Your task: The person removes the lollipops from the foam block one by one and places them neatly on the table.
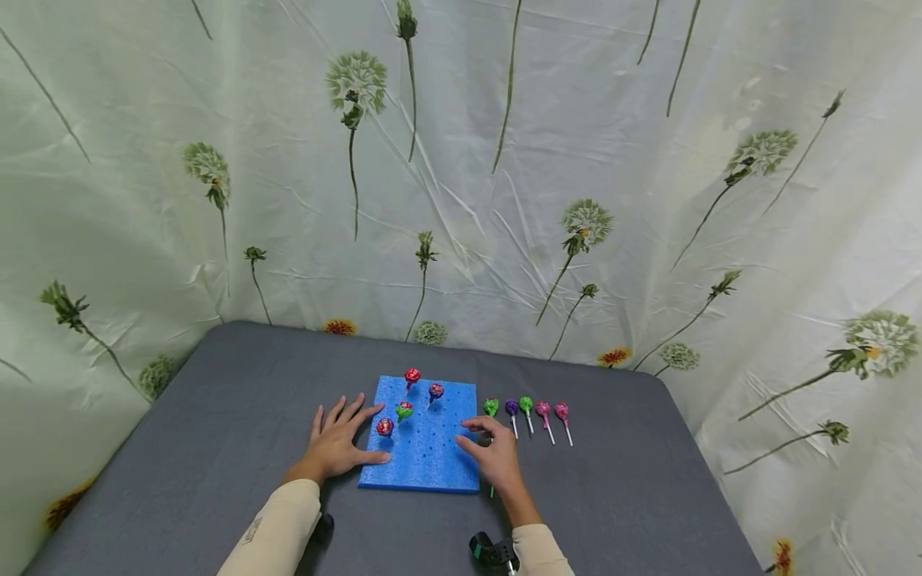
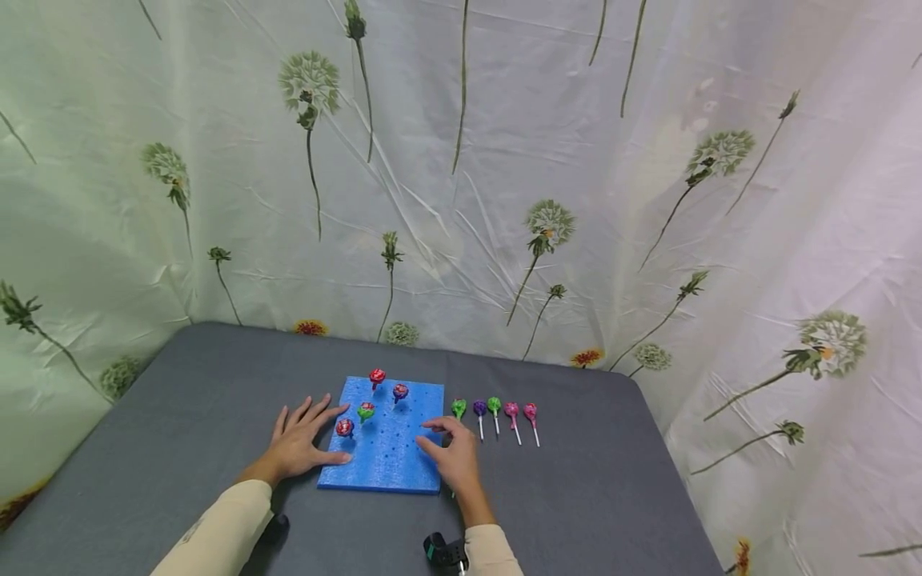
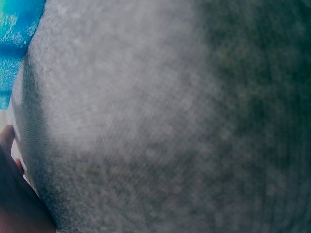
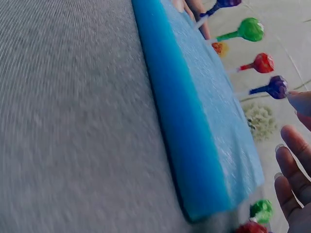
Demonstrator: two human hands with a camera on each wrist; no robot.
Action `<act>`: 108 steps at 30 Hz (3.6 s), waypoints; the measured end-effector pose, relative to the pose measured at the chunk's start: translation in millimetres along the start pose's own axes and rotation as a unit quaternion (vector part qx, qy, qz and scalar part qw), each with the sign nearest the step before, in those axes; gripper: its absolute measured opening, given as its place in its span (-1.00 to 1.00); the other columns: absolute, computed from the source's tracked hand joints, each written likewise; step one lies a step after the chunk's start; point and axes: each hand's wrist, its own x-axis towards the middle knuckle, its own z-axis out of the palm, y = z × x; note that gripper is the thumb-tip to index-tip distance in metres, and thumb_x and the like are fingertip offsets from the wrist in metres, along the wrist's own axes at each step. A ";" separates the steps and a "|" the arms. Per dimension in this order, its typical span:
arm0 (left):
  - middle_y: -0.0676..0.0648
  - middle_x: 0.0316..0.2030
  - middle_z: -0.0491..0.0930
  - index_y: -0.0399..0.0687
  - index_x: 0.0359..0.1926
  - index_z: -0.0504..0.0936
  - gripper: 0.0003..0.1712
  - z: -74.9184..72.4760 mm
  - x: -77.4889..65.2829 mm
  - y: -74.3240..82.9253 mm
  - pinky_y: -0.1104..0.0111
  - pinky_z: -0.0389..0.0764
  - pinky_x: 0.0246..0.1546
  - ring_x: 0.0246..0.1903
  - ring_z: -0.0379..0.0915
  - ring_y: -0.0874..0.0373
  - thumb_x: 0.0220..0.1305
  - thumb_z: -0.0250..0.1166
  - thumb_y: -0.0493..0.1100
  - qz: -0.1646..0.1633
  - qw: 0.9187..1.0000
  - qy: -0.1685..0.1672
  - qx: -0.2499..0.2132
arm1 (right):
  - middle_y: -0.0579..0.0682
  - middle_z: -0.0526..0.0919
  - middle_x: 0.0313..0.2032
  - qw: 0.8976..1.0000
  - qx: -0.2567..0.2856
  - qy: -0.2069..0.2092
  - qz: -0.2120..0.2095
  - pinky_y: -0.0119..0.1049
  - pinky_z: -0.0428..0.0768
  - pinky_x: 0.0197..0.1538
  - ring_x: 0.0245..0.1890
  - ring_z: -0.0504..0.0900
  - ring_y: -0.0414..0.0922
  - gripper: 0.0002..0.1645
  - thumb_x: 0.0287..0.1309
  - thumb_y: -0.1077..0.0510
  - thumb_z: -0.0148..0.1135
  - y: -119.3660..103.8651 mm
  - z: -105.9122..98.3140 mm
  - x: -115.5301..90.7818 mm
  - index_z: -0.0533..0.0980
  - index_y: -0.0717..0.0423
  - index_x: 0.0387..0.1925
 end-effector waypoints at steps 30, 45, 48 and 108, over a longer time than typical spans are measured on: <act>-0.27 0.46 0.03 0.14 0.42 0.27 0.16 -0.7 -0.6 2.1 -0.25 -0.47 0.32 0.43 -0.29 -0.34 -0.18 0.35 0.52 -0.004 1.000 0.000 0.008 | 0.26 0.58 0.04 0.988 0.126 -0.083 0.020 -0.26 0.52 0.02 0.02 0.53 0.24 -0.57 0.25 0.31 0.21 -52.7 51.0 16.8 0.45 0.39 0.14; -0.26 0.45 0.05 0.14 0.41 0.28 0.15 3.5 1.0 7.6 -0.26 -0.42 0.32 0.43 -0.26 -0.33 -0.18 0.38 0.50 -0.003 1.000 0.004 0.009 | 0.19 0.60 0.03 0.986 0.151 -0.047 0.048 -0.26 0.47 0.06 0.03 0.54 0.04 -0.62 0.27 0.30 0.19 -50.0 65.9 16.6 0.50 0.36 0.11; -0.25 0.45 0.06 0.15 0.41 0.28 0.14 3.2 0.2 6.6 -0.26 -0.41 0.32 0.44 -0.26 -0.33 -0.18 0.38 0.50 -0.004 1.000 0.004 0.012 | 0.22 0.61 -0.02 0.984 0.163 -0.038 0.055 -0.36 0.50 -0.02 -0.04 0.56 0.00 -0.63 0.24 0.31 0.22 -51.6 70.3 18.4 0.52 0.39 0.06; -0.29 0.45 0.02 0.13 0.42 0.27 0.16 -1.6 -5.0 -0.2 -0.26 -0.46 0.31 0.43 -0.29 -0.36 -0.18 0.36 0.51 -0.001 1.000 0.002 0.001 | 0.31 0.64 -0.07 0.985 0.158 -0.055 0.046 -0.50 0.57 -0.12 -0.18 0.62 -0.11 -0.63 0.13 0.35 0.32 -52.6 27.4 12.8 0.53 0.48 -0.04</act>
